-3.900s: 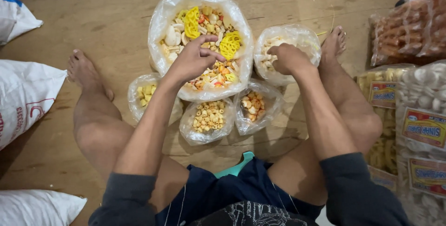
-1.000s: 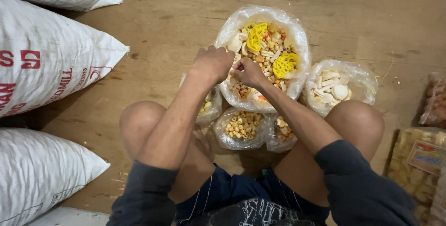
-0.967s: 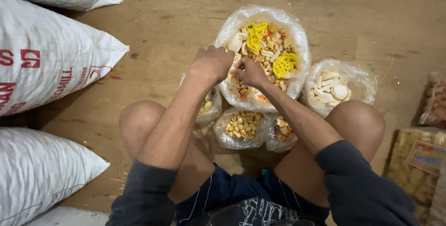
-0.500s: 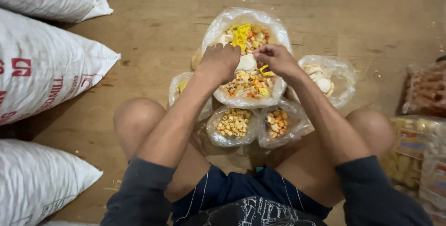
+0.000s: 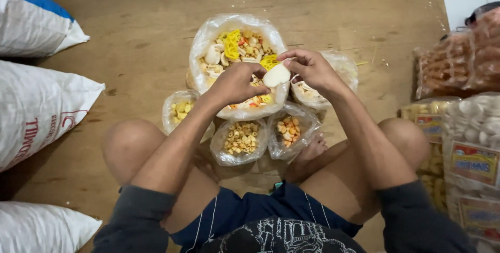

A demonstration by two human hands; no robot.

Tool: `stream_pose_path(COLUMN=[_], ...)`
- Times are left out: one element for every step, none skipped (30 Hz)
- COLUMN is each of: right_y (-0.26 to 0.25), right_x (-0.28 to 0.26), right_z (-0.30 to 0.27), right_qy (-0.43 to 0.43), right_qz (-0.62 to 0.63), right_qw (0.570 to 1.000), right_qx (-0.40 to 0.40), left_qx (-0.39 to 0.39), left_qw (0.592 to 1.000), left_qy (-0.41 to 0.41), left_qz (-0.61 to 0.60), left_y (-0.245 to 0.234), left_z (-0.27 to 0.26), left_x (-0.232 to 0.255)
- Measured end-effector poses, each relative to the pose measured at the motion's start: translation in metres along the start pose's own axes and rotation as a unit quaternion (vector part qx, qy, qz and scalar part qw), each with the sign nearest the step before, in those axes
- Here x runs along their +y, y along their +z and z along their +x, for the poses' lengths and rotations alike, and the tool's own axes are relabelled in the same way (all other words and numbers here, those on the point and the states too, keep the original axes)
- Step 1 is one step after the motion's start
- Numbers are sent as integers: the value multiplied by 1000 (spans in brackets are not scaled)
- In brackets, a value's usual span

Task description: The person sits on the floor and sorts a mixed pile of snacks by hand into separate plastic bags. They pick out specific shapes and colors, such as white slices and yellow rings, and place them into designated bags.

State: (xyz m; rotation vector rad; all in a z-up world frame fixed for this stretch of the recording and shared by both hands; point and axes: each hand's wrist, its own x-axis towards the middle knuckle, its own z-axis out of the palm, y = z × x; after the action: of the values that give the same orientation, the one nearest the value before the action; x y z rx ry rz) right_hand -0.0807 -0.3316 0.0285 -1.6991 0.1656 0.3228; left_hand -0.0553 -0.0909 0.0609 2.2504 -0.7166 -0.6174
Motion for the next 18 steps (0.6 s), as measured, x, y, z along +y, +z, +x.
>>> stream_pose_path(right_y=[-2,-4,-5,-6,-6,-7,-7,-7,-8,-9,-10,-11,-10,-8,-6,-5,-4,-3], right_x=[2,4,5,6,5,4,0,-5,-9,-12,-14,-17,-22,-26,-30,-26,-23,-20], right_z=[-1,-3,-2,-4,-5,-5,-7,-9,-11,-13,-15,-16,-21,-25,-31,-31,-30,-30], right_qy=[2,-2,-7,-6,-8,-9,-9,-10,-10,-10,-54,-97,-97,-140,-181,-180,-183,-186], right_qz=[1,1,2,2,-3,-8,-8,-20,-31,-32,-97,-162,-163,-218,-271,-271,-319,-367], right_qw=[1000,1000,1000,1000,1000,1000,1000,1000,999,999,994,982,982,966,945,945,929,910], right_qx=[3,3,1,4,3,2,3,9,15,16,18,20,20,-5,-32,-33,-45,-58], left_qx=[-4,3,11,8,28,49,48,56,64,64,58,52,52,51,48,47,42,37], left_qw=[1000,1000,1000,1000,999,998,998,998,997,997,997,997,997,996,994,995,994,992], left_qy=[2,3,3,5,17,30,30,25,20,21,21,22,22,33,43,42,43,45], left_qz=[-1,-8,-15,-15,-11,-6,-6,12,30,30,45,60,60,72,83,82,95,108], left_y=[1,1,1,7,12,17,17,17,17,18,20,21,26,30,36,38,38,39], left_z=[-2,-4,-6,-3,0,3,3,4,4,8,12,16,21,27,32,32,34,35], left_x=[4,7,10,9,7,6,7,9,11,8,5,2,-3,-7,-12,-12,-11,-10])
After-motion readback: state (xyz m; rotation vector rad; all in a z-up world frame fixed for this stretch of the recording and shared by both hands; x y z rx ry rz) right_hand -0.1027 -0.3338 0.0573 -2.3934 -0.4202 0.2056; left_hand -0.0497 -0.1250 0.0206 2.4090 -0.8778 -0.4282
